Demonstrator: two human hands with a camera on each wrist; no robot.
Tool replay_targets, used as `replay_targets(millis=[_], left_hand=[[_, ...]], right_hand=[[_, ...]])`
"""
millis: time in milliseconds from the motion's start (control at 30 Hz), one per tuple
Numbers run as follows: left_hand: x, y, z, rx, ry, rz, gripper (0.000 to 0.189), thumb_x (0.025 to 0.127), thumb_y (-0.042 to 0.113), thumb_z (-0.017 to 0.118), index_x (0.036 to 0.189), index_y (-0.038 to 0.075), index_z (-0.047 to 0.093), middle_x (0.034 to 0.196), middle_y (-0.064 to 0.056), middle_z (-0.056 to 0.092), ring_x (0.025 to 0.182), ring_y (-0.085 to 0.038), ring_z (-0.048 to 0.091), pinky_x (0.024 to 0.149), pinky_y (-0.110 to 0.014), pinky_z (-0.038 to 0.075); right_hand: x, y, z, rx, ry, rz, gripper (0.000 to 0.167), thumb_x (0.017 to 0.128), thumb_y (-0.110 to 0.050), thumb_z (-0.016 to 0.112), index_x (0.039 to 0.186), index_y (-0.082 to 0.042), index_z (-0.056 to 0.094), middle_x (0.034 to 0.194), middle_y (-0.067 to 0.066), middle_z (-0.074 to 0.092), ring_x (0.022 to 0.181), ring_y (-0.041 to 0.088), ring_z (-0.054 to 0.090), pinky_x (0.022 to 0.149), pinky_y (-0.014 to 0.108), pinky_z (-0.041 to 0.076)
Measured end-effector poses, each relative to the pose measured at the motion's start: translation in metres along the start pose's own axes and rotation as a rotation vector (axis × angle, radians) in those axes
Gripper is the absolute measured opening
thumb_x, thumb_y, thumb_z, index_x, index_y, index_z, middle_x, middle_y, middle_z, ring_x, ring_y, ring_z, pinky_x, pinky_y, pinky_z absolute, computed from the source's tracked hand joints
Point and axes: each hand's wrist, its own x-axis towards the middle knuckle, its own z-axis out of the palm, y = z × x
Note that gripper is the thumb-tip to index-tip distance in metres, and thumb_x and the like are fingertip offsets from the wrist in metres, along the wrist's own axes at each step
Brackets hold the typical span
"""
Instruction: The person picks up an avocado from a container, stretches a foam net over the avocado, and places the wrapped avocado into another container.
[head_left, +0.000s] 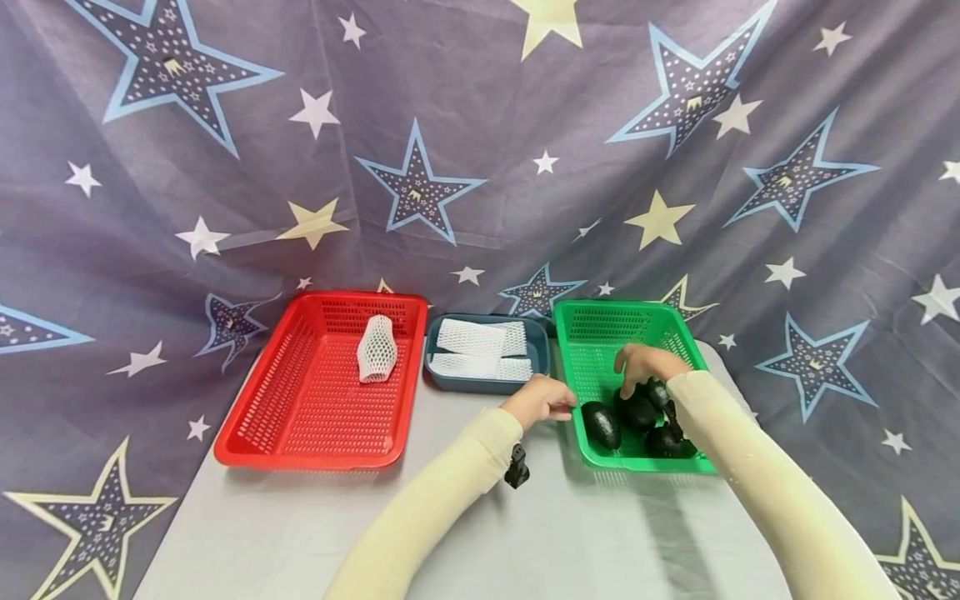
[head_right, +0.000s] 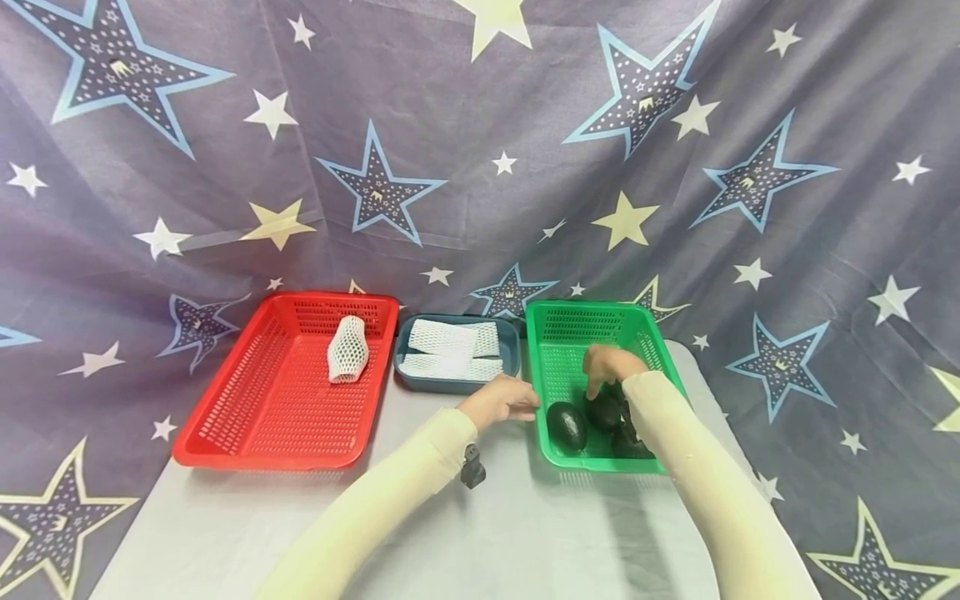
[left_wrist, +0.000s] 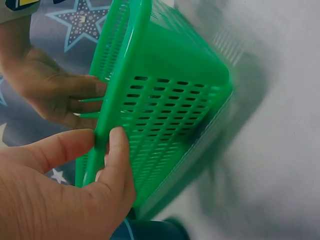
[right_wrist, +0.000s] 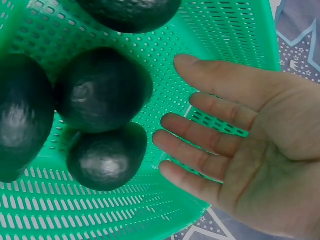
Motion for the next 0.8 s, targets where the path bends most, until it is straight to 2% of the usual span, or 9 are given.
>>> replay_targets(millis=[67, 100, 133, 167, 333, 400, 433, 533, 800], left_hand=[[0.033, -0.016, 0.000, -0.008, -0.009, -0.005, 0.038, 0.065, -0.018, 0.076, 0.099, -0.003, 0.067, 0.086, -0.016, 0.073, 0.076, -0.028, 0.072, 0.065, -0.042, 0.063], [0.031, -0.015, -0.001, -0.010, -0.013, -0.006, 0.035, 0.065, -0.018, 0.076, 0.096, -0.002, 0.068, 0.085, -0.016, 0.073, 0.076, -0.028, 0.072, 0.065, -0.042, 0.063], [0.014, -0.007, -0.001, -0.014, -0.009, -0.010, 0.032, 0.066, -0.019, 0.075, 0.092, -0.003, 0.069, 0.085, -0.016, 0.073, 0.077, -0.028, 0.073, 0.066, -0.042, 0.064], [-0.008, 0.002, -0.002, -0.015, -0.015, -0.005, 0.027, 0.067, -0.018, 0.075, 0.088, -0.003, 0.069, 0.083, -0.017, 0.072, 0.075, -0.028, 0.072, 0.065, -0.041, 0.064], [-0.195, 0.085, -0.007, -0.004, -0.026, 0.007, 0.017, 0.075, -0.020, 0.067, 0.090, -0.012, 0.070, 0.074, -0.016, 0.069, 0.070, -0.023, 0.070, 0.077, -0.038, 0.064], [-0.243, 0.107, -0.009, 0.003, -0.028, 0.009, 0.020, 0.080, -0.020, 0.064, 0.099, -0.015, 0.069, 0.071, -0.012, 0.066, 0.069, -0.020, 0.067, 0.086, -0.039, 0.062], [-0.257, 0.112, -0.010, 0.002, -0.036, 0.011, 0.023, 0.081, -0.020, 0.063, 0.102, -0.016, 0.068, 0.068, -0.010, 0.064, 0.067, -0.019, 0.065, 0.089, -0.039, 0.061], [-0.272, 0.119, -0.011, -0.006, -0.049, 0.009, 0.032, 0.083, -0.020, 0.061, 0.114, -0.018, 0.064, 0.065, -0.005, 0.059, 0.068, -0.016, 0.064, 0.096, -0.041, 0.058], [-0.255, 0.108, -0.010, -0.029, -0.033, 0.023, 0.035, 0.081, -0.019, 0.062, 0.116, -0.019, 0.064, 0.067, -0.007, 0.062, 0.064, -0.015, 0.063, 0.087, -0.037, 0.061]], right_hand=[[0.000, 0.000, 0.002, -0.014, -0.004, 0.005, 0.061, 0.089, -0.011, 0.078, 0.142, 0.005, 0.053, 0.148, 0.032, 0.046, 0.124, 0.050, 0.058, 0.102, 0.060, 0.050], [0.001, 0.000, 0.003, -0.016, -0.004, 0.007, 0.061, 0.088, -0.011, 0.078, 0.141, 0.005, 0.053, 0.147, 0.032, 0.047, 0.123, 0.050, 0.059, 0.101, 0.059, 0.051], [0.000, 0.000, 0.004, -0.020, -0.002, 0.007, 0.060, 0.088, -0.011, 0.079, 0.141, 0.005, 0.054, 0.146, 0.032, 0.049, 0.122, 0.049, 0.060, 0.100, 0.059, 0.052], [0.000, 0.000, 0.005, -0.020, -0.002, 0.010, 0.060, 0.087, -0.011, 0.079, 0.140, 0.004, 0.055, 0.145, 0.031, 0.051, 0.121, 0.049, 0.060, 0.099, 0.059, 0.053], [0.002, 0.003, 0.012, -0.043, -0.022, 0.014, 0.061, 0.088, -0.010, 0.078, 0.142, 0.006, 0.053, 0.144, 0.032, 0.051, 0.118, 0.048, 0.061, 0.097, 0.057, 0.054], [0.004, 0.004, 0.014, -0.061, -0.026, 0.022, 0.063, 0.088, -0.010, 0.078, 0.143, 0.007, 0.051, 0.144, 0.032, 0.050, 0.115, 0.047, 0.062, 0.097, 0.055, 0.055], [0.005, 0.005, 0.016, -0.074, -0.024, 0.027, 0.064, 0.088, -0.010, 0.079, 0.143, 0.007, 0.051, 0.145, 0.031, 0.049, 0.114, 0.046, 0.063, 0.095, 0.053, 0.056], [0.009, 0.005, 0.020, -0.113, -0.016, 0.048, 0.066, 0.086, -0.012, 0.081, 0.142, 0.007, 0.052, 0.145, 0.031, 0.048, 0.106, 0.042, 0.066, 0.089, 0.049, 0.059], [0.016, 0.005, 0.033, -0.129, 0.005, 0.095, 0.065, 0.084, -0.009, 0.083, 0.139, 0.007, 0.053, 0.143, 0.030, 0.048, 0.105, 0.041, 0.066, 0.084, 0.042, 0.060]])
